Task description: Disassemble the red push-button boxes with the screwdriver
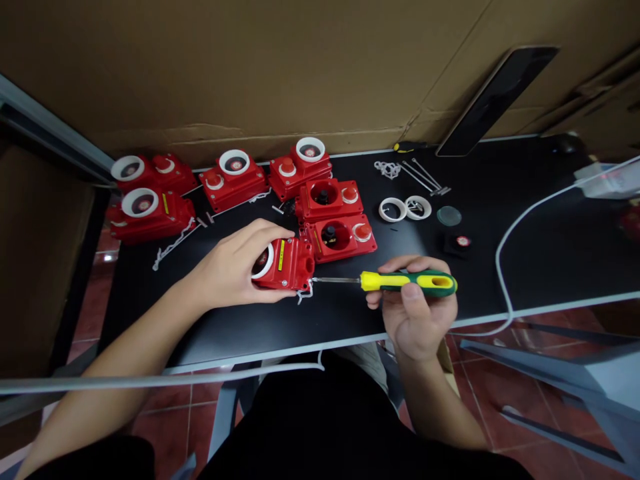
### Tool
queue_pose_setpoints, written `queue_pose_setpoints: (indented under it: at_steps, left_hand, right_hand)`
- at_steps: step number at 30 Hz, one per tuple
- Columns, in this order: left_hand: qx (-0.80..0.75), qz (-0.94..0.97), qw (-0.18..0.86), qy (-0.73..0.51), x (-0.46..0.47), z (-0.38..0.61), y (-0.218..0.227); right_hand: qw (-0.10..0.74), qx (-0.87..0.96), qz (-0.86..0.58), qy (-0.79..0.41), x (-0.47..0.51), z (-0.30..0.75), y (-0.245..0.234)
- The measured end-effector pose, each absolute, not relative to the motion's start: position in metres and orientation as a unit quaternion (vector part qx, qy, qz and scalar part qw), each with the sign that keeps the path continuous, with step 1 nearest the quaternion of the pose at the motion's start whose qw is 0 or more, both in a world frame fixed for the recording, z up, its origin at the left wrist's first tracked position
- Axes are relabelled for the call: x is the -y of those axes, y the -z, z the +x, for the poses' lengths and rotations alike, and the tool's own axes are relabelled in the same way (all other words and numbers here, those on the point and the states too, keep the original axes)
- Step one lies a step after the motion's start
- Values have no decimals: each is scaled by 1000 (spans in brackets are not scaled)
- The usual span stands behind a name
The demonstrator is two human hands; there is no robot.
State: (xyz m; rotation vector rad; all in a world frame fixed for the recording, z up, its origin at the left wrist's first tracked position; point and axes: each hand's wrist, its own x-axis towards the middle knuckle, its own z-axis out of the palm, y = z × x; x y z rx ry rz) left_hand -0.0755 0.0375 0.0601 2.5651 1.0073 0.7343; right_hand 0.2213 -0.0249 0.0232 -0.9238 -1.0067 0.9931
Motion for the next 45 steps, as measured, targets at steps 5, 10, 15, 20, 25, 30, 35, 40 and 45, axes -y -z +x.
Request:
queue_pose_setpoints:
  at_steps: [5, 10, 15, 20, 25, 30, 35, 40, 45]
  left_hand:
    - [-333, 892, 144, -269, -37, -74, -62]
    - [-333, 893, 144, -266, -37, -74, -64]
    - [-337, 892, 141, -266, -38, -75, -62]
    - [-332, 895, 141, -264, -39, -75, -60]
    - [-321, 897, 130, -275, -40, -76, -60]
    - [-316, 901, 122, -272, -40, -75, -60]
    - [-313, 903, 125, -265, -38, -72, -60]
    - [-314, 903, 125, -266, -38, -74, -61]
    - [-317, 899, 126, -275, -38, -76, -59]
  right_hand:
    - [665, 442, -412, -440, 25, 222, -24]
    - [667, 445, -395, -448, 25, 222, -24]
    - [661, 476, -398, -421, 27, 225, -23]
    - [654, 516, -368, -413, 30, 231, -16]
    - [649, 563, -329, -393, 31, 235, -10]
    - [641, 558, -336, -407, 28, 233, -12]
    - [659, 540, -344, -396, 21, 227, -14]
    - [654, 555, -383, -342, 20, 228, -14]
    - [669, 559, -370, -321, 21, 231, -14]
